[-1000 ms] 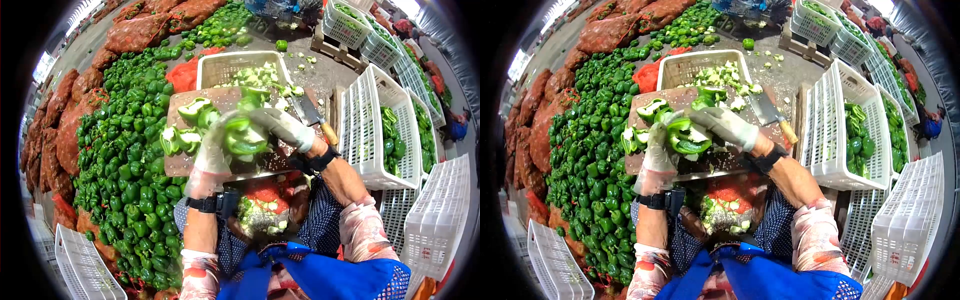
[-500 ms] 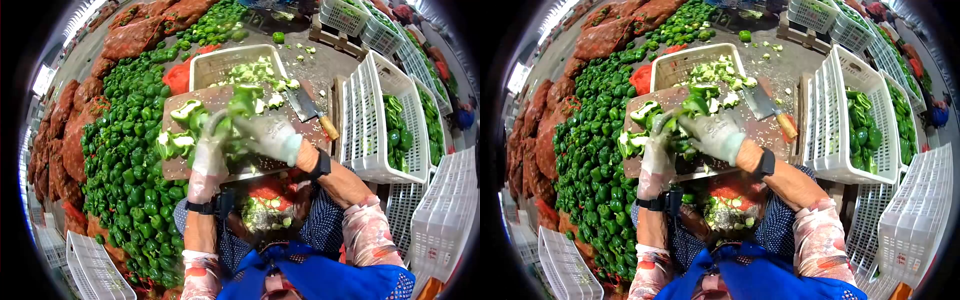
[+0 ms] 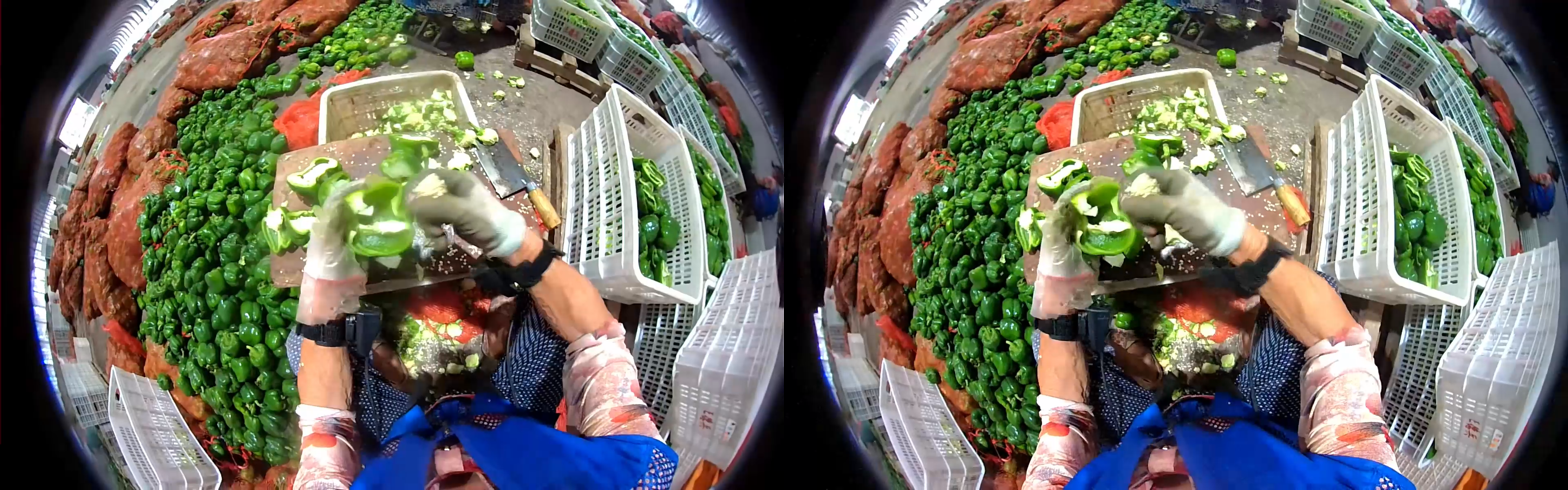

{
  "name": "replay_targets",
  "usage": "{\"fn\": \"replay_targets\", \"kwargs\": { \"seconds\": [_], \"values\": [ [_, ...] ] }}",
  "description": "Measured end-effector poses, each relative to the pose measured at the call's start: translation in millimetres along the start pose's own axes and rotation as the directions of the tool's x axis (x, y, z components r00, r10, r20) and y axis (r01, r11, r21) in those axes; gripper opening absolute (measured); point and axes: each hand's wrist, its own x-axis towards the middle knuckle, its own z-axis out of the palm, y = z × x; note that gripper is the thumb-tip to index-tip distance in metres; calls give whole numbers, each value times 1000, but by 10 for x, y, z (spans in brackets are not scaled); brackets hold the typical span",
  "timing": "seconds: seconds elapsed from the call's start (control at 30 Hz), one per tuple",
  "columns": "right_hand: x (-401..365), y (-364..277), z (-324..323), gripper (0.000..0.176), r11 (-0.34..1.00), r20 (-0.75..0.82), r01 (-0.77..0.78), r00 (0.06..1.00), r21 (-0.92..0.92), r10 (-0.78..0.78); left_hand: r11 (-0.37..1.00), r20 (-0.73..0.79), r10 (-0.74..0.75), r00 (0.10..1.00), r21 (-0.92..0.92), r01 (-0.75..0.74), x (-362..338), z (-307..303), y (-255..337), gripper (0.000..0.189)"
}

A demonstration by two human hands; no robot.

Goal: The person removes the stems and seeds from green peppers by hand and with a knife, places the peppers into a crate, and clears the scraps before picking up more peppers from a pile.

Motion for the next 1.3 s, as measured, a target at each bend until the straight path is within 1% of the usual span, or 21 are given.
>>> {"fn": "replay_targets", "kwargs": {
  "seconds": [0.1,0.13,0.17,0.2,0.23,0.27,0.33,0.37,0.47,0.5,0.53,0.6,0.67,0.73,0.97,1.0,1.07,1.13,1.2,1.23,1.3],
  "values": [
    [-101,-74,-84,20,921,25,102,992,376,-121,944,48,-130,990,-301,138,-131,79,148,47],
    [-69,-94,-148,31,988,-28,56,998,146,-52,963,-5,-116,993,-246,111,-53,31,116,43],
    [24,8,-297,40,889,-13,199,975,-412,-224,978,-2,-50,999,-201,48,-62,-3,121,42],
    [118,188,-472,48,483,91,265,931,-834,-354,987,7,15,1000,-162,-14,-71,-9,117,41],
    [160,238,-513,62,257,11,77,968,-963,-250,989,20,84,996,-127,-81,-65,1,119,40],
    [93,327,-504,55,219,-4,89,921,-972,-390,990,26,102,994,-101,-99,-73,32,155,39],
    [108,227,-350,47,604,-28,175,950,-777,-311,991,23,123,992,-55,-122,-161,130,208,36],
    [59,154,-184,39,612,-64,200,922,-766,-381,982,-81,53,995,-179,-67,-153,170,191,33],
    [26,178,60,30,499,20,239,914,-833,-405,930,6,219,976,301,-211,-92,73,69,32],
    [125,335,22,25,336,134,297,891,-894,-433,996,-29,83,996,-12,-83,-115,199,73,33],
    [198,354,77,20,203,119,172,961,-964,-248,993,5,63,998,100,-63,-98,182,19,36],
    [252,396,136,17,48,73,79,990,-996,-117,976,89,76,993,199,-92,-55,209,-126,41],
    [233,457,131,19,40,117,125,978,-991,-174,991,87,-6,996,133,-5,-109,176,-109,40],
    [232,432,126,22,113,95,110,986,-988,-136,969,100,31,994,240,-54,-55,91,-133,38],
    [3,253,-183,31,668,135,251,966,-700,-221,997,-26,83,996,12,-82,-92,121,127,33],
    [34,278,-382,39,512,171,316,935,-799,-311,990,-17,125,992,61,-124,-162,175,207,34],
    [-31,207,-491,49,-46,65,56,970,-997,-232,989,-56,135,989,-50,-137,-177,195,225,34],
    [-67,189,-401,57,365,108,271,906,-891,-409,989,-84,150,985,4,-150,-201,258,183,37],
    [-117,106,-160,60,352,234,404,868,-844,-437,993,-6,115,993,26,-114,-187,222,87,38],
    [-72,191,-151,53,207,290,416,844,-886,-452,995,18,97,995,33,-97,-191,248,54,38],
    [67,447,-295,45,132,344,466,790,-875,-508,997,29,63,998,34,-64,-185,292,-27,40]
  ]
}}
